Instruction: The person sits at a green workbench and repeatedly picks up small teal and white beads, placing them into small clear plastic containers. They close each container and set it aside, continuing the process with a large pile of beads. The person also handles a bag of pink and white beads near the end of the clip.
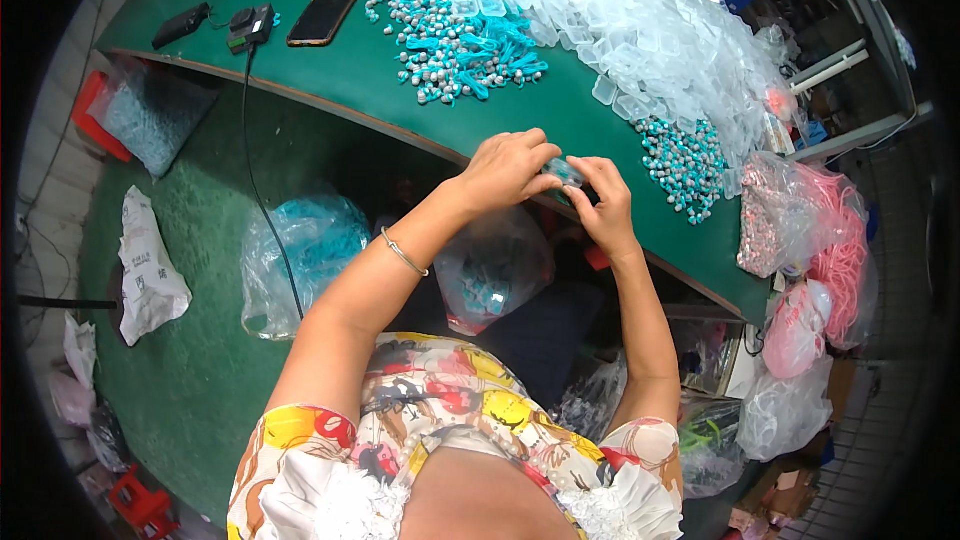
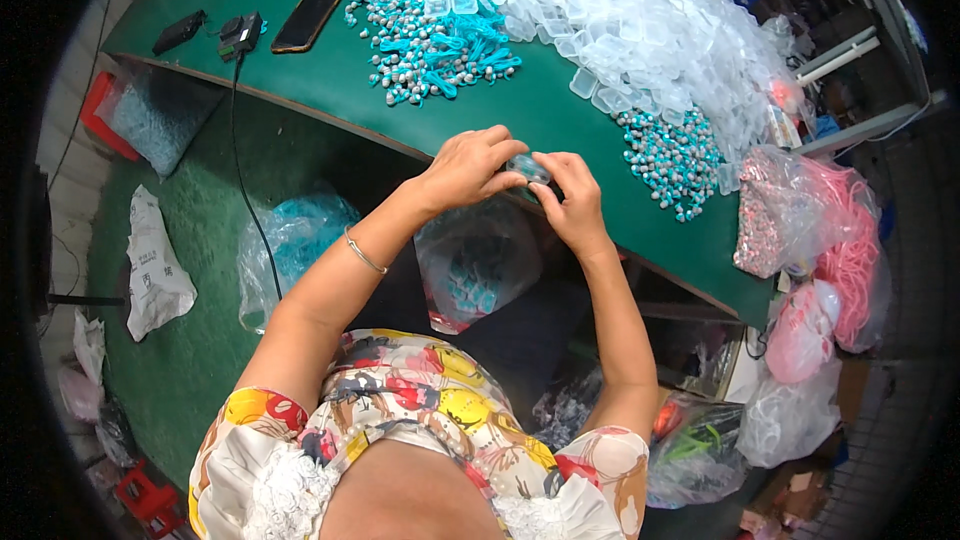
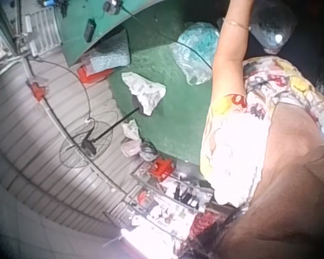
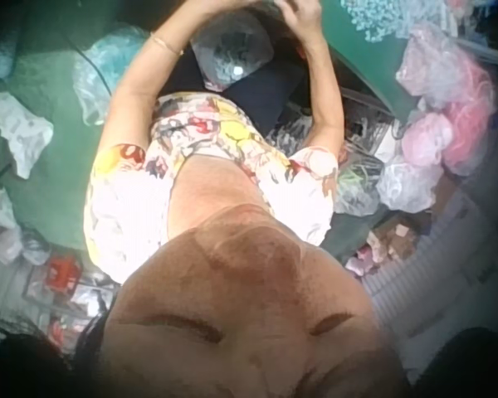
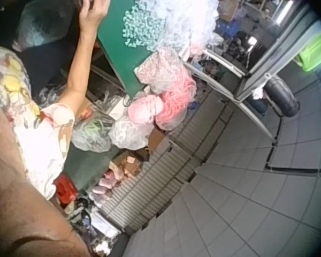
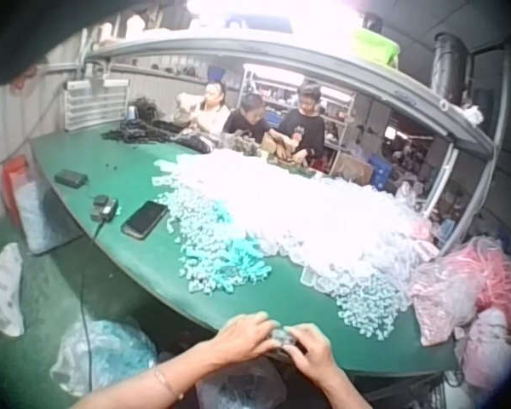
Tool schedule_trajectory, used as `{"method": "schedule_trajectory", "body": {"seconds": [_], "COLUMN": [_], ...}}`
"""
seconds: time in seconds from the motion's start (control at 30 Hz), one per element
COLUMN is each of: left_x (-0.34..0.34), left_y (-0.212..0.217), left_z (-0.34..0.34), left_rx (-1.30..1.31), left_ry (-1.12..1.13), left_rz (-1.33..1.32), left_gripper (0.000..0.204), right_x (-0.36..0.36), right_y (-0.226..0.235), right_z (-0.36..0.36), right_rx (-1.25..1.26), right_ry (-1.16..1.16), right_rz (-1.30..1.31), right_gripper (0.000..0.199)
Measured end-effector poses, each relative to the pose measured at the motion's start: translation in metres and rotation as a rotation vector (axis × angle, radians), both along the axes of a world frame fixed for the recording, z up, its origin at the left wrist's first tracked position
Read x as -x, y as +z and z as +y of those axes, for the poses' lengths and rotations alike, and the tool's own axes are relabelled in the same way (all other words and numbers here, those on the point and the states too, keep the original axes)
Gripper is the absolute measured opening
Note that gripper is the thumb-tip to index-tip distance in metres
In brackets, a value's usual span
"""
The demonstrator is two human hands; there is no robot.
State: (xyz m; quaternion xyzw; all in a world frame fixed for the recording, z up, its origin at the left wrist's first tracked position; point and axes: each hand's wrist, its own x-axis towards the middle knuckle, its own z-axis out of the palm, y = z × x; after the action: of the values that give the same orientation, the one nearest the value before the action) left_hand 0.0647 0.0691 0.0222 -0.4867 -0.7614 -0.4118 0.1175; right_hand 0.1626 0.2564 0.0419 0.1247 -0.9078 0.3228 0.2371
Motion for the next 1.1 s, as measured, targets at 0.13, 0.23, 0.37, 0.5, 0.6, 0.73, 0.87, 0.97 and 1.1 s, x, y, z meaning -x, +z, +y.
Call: {"method": "schedule_trajectory", "body": {"seconds": [0.13, 0.23, 0.37, 0.5, 0.6, 0.73, 0.87, 0.97, 1.1], "left_x": [0.0, 0.0, 0.0, 0.004, 0.0, -0.032, -0.067, -0.074, -0.053], "left_y": [0.002, 0.003, 0.002, 0.0, 0.0, 0.005, -0.021, -0.039, -0.015], "left_z": [-0.001, 0.0, -0.001, -0.007, -0.011, -0.012, -0.007, -0.009, -0.024], "left_rx": [-0.02, -0.033, -0.032, -0.155, -0.235, -0.168, 0.107, 0.211, -0.06], "left_ry": [-0.012, -0.002, -0.03, -0.122, -0.057, -0.035, -0.148, -0.142, -0.064], "left_rz": [-0.013, -0.028, -0.065, -0.171, -0.251, -0.146, -0.126, -0.136, -0.023], "left_gripper": [0.028, 0.025, 0.022, 0.017, 0.018, 0.021, 0.028, 0.028, 0.019], "right_x": [0.003, 0.004, 0.002, 0.005, 0.025, 0.081, 0.121, 0.126, 0.103], "right_y": [-0.001, -0.002, 0.003, 0.017, 0.023, 0.017, -0.008, -0.004, -0.009], "right_z": [0.001, 0.001, -0.005, -0.017, -0.008, 0.041, 0.061, 0.047, 0.054], "right_rx": [-0.015, -0.029, 0.029, 0.058, 0.235, -0.161, -0.661, -0.632, -0.521], "right_ry": [-0.003, -0.002, -0.007, -0.002, 0.174, -0.148, -0.549, -0.548, -0.388], "right_rz": [0.01, 0.023, -0.04, -0.077, -0.243, 0.09, 0.053, -0.021, 0.068], "right_gripper": [0.035, 0.033, 0.028, 0.02, 0.015, 0.016, 0.017, 0.018, 0.016]}}
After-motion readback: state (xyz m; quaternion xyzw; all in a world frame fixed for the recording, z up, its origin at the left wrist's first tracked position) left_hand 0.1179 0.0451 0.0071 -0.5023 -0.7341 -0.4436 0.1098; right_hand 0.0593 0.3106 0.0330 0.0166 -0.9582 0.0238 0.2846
